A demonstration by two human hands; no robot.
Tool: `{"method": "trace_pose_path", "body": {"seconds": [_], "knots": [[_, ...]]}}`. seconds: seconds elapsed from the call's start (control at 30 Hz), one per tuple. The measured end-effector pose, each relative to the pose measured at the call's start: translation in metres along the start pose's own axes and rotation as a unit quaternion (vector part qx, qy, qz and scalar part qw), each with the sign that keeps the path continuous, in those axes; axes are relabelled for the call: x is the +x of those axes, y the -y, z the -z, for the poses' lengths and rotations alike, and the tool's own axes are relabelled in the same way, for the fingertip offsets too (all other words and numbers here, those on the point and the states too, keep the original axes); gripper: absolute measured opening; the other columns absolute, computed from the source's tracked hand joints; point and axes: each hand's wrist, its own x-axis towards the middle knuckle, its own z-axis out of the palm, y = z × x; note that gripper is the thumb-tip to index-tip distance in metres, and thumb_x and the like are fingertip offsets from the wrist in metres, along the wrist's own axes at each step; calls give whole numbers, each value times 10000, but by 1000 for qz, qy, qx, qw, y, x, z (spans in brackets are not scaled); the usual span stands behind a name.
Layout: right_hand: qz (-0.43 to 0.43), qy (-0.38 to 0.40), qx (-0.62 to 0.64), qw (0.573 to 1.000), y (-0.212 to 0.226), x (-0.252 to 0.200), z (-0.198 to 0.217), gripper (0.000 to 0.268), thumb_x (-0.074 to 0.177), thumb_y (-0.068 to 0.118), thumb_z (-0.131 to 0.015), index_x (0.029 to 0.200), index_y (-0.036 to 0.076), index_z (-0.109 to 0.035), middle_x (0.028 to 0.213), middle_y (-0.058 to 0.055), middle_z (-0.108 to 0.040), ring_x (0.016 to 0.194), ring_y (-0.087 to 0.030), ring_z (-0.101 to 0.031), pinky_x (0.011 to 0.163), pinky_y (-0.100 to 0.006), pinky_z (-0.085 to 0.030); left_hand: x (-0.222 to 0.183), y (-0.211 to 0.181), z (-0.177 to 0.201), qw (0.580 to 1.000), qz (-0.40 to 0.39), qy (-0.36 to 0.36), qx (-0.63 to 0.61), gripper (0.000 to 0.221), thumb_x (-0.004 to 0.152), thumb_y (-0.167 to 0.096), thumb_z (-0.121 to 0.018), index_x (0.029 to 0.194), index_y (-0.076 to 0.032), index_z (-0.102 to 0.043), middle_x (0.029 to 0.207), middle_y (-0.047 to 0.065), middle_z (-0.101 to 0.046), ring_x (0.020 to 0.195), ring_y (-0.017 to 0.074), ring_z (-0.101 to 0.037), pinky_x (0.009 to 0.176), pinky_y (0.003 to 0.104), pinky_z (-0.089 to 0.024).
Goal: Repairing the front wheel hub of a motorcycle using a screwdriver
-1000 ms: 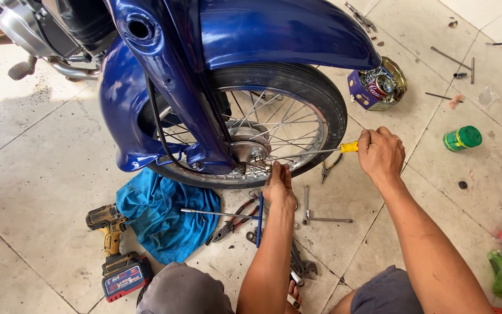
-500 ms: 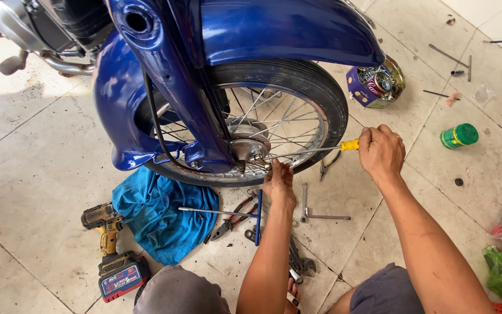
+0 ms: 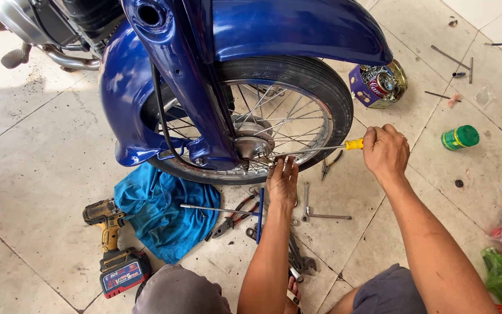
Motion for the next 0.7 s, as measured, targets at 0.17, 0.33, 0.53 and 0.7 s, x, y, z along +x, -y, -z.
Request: {"method": "trace_pose_path", "body": {"seconds": [0.17,0.33,0.53,0.7], "knots": [[-6,3,10,1000,0,0,2,425,1087,348,-498,786,96,-662,854,-140,-650,789,-455,-694,743,-533,-564,32,8,17,992,-65,-78,80,740,752,-89,-960,1237,-14,-407,942,121,-674,792,263,-767,774,344,-669],[-9,3,15,1000,3,2,4,420,1083,343,-500,786,92,-660,859,-150,-653,794,-466,-691,738,-546,-565,19,4,6,991,-91,-76,66,629,776,15,-903,1185,13,-426,933,157,-709,851,325,-780,803,357,-662],[-13,12,16,1000,3,1,4,426,1086,345,-491,805,78,-666,874,-155,-655,809,-471,-690,753,-553,-565,4,-2,4,997,-78,-1,8,374,832,100,-805,1023,-16,-505,971,174,-738,1008,374,-746,876,376,-650],[-26,15,20,999,3,3,1,433,1093,357,-482,809,92,-674,876,-136,-649,812,-466,-685,777,-552,-568,-5,-7,-14,997,-68,2,24,290,875,78,-750,1035,-36,-537,988,119,-718,1014,328,-748,894,370,-650]]}}
